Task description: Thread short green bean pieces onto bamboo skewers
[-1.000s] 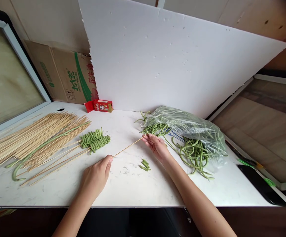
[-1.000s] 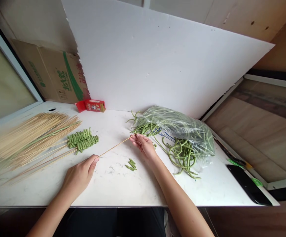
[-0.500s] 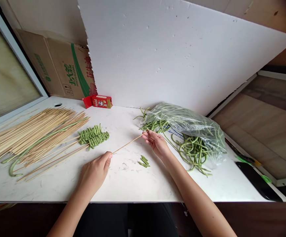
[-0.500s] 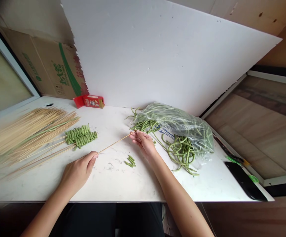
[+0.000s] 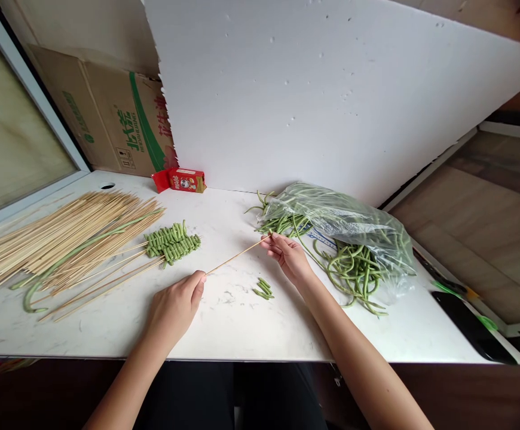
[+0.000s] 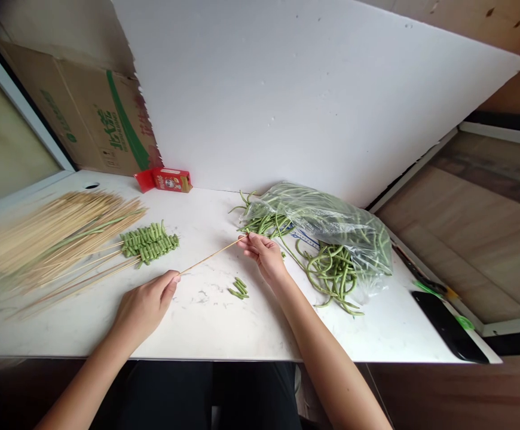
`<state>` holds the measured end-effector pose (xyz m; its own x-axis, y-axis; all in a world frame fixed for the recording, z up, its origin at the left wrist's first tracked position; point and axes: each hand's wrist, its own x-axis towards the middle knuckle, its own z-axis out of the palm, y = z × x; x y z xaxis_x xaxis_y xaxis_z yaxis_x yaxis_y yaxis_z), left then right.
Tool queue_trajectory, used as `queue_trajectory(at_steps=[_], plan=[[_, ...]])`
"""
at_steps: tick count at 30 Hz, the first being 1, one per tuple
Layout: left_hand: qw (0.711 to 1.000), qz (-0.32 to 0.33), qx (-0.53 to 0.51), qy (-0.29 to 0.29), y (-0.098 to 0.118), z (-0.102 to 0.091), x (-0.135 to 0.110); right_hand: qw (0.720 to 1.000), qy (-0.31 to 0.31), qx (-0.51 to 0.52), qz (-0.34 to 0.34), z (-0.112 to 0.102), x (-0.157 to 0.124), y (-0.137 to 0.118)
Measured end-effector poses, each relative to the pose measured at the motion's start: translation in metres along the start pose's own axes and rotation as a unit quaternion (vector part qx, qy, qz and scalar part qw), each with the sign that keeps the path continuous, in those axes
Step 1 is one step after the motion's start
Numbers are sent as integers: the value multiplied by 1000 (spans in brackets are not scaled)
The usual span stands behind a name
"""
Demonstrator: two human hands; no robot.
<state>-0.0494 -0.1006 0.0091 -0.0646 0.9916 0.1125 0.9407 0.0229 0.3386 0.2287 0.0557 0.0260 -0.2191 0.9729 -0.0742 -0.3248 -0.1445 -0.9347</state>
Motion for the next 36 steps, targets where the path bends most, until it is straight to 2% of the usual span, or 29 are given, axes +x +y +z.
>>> queue_trajectory(at_steps=[13,19,36], plan=[[1000,6,3,5,2,-1,1,998,33,-30,-39,6,-3,2],[1000,8,2,3,-1,1,0,999,18,-24,-23,4,-2,3],[1000,10,-30,2,0,2,1,999,29,-26,-19,0,1,5]])
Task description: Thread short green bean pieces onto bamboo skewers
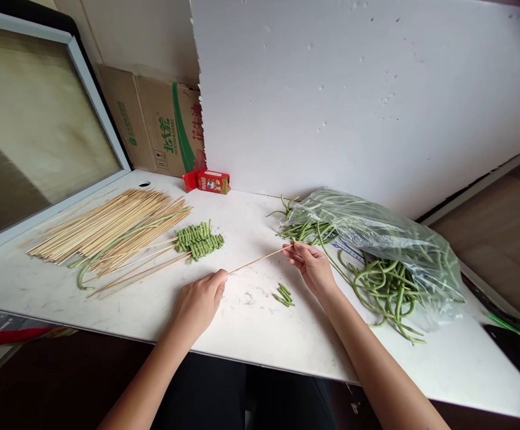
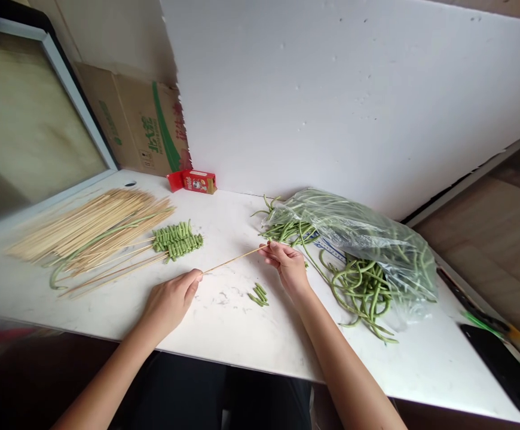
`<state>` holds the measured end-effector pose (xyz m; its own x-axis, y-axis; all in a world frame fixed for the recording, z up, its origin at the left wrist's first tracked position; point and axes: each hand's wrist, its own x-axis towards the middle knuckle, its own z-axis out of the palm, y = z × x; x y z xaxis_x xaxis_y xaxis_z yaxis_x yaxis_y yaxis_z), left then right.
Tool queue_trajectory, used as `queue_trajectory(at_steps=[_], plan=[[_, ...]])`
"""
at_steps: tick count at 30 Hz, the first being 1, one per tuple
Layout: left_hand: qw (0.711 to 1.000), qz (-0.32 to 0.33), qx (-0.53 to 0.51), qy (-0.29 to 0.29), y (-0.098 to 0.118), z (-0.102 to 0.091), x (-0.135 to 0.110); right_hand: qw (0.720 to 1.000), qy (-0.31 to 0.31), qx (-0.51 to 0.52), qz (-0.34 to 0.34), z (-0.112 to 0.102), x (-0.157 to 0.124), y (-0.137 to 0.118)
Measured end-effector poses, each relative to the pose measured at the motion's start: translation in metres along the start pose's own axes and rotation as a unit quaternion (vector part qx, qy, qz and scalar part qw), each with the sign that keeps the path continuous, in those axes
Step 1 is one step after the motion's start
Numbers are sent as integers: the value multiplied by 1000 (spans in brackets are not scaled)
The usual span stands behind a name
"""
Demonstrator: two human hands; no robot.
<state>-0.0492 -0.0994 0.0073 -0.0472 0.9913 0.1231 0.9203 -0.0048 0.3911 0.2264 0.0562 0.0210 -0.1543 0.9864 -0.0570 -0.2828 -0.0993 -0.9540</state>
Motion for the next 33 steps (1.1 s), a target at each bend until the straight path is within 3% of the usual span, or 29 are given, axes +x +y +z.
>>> queue_trajectory(at_steps=[33], plan=[[1000,14,6,0,0,-4,-1,999,-43,1,12,0,-3,-4]])
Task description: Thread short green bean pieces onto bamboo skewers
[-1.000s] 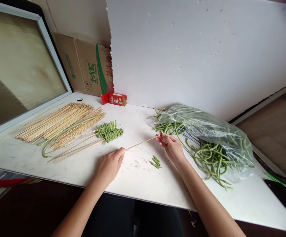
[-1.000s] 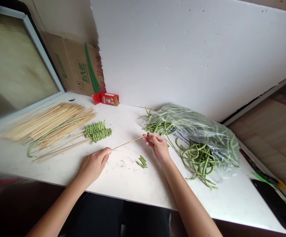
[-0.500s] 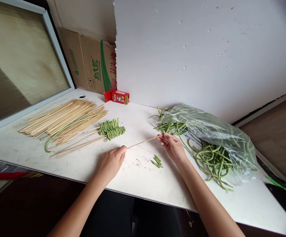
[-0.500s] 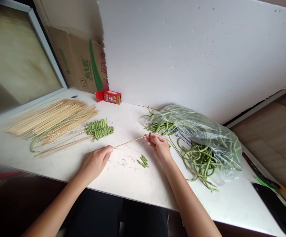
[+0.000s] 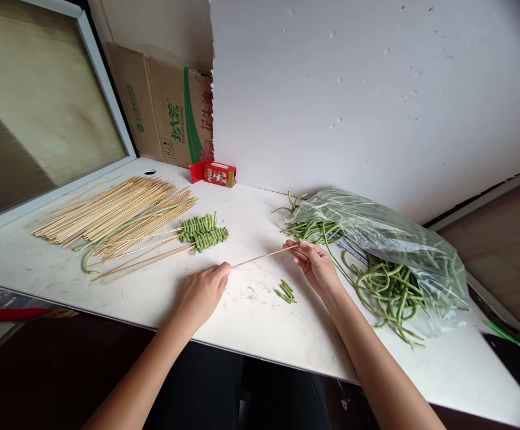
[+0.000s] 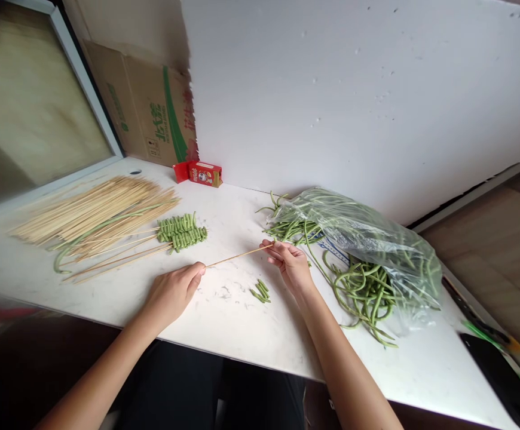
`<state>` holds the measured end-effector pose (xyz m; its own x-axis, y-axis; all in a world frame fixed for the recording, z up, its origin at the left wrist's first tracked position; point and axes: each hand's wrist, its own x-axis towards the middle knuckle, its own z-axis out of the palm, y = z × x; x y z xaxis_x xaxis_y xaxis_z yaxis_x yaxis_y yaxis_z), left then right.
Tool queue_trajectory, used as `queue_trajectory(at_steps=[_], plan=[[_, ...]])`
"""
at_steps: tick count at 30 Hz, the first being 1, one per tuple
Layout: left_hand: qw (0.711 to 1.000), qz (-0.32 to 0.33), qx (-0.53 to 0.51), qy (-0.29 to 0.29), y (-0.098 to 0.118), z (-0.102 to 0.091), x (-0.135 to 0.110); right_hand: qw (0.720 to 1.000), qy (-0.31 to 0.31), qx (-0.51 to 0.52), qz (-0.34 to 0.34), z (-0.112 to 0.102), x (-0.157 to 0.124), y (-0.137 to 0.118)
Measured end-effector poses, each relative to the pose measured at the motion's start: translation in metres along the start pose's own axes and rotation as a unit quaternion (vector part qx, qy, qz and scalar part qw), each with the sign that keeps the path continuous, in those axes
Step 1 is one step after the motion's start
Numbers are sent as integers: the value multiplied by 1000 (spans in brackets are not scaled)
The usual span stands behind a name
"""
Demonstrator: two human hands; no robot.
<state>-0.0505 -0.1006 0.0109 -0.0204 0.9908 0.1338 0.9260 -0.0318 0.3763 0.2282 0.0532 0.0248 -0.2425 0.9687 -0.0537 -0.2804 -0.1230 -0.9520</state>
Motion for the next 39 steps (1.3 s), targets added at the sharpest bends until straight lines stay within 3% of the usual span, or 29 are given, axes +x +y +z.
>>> queue_trajectory(at_steps=[28,39], plan=[[1000,-3,-17,-14,1,-4,0,1000,-26,-12,-1,-4,-1,3],[1000,2,-30,-6,0,-3,-2,1000,-3,-22,3,5,-2,-7]])
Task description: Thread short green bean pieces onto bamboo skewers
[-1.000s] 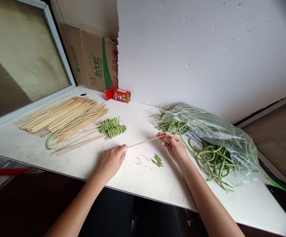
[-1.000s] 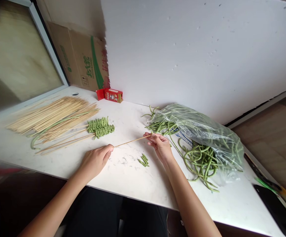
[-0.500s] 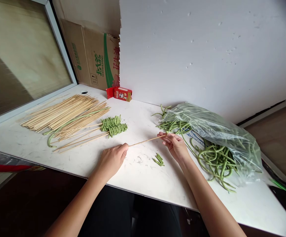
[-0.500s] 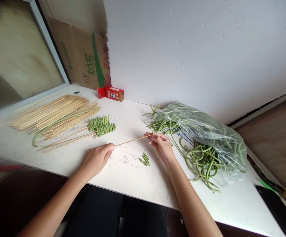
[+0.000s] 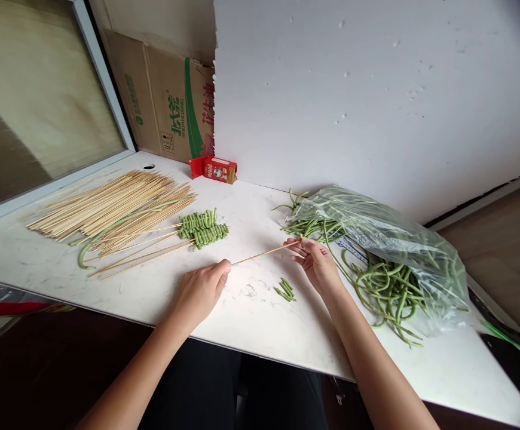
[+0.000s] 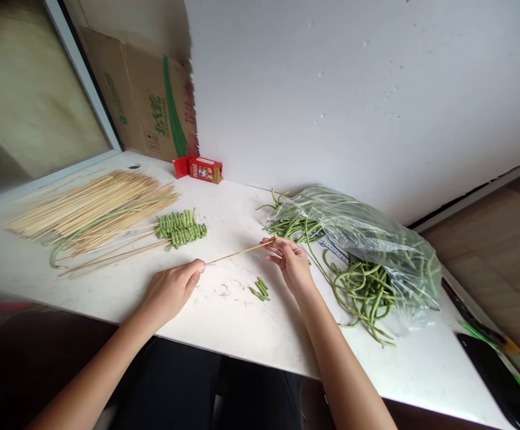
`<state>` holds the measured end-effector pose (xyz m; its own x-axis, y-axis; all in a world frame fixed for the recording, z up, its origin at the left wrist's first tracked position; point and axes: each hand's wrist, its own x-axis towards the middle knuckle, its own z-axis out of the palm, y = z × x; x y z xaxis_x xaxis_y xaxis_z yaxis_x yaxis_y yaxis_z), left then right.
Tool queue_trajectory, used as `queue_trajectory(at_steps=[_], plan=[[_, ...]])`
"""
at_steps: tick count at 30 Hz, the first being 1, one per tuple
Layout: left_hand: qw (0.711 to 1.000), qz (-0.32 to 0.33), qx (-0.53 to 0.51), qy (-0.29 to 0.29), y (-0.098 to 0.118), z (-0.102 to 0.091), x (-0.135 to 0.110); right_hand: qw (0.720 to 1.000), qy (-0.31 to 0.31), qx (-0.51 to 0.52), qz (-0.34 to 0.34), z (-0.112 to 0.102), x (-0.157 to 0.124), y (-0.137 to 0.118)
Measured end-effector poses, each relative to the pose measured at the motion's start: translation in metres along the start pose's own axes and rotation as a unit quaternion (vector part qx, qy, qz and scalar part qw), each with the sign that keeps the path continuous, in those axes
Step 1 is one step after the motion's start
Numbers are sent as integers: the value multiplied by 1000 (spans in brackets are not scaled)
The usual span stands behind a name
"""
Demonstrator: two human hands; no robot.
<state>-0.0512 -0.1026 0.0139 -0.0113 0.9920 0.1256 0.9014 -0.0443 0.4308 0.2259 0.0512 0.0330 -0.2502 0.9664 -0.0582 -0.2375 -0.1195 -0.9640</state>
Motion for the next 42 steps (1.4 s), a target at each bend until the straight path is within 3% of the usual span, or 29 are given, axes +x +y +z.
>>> queue_trajectory(at_steps=[15,27,42], plan=[[1000,-13,9,3,-2,5,1,997,43,52,22,3,2,3],[1000,-14,18,1,-1,3,1,996,66,-42,-32,-1,0,5],[1000,-7,24,-7,-5,5,1,996,74,-31,-38,-1,1,11]])
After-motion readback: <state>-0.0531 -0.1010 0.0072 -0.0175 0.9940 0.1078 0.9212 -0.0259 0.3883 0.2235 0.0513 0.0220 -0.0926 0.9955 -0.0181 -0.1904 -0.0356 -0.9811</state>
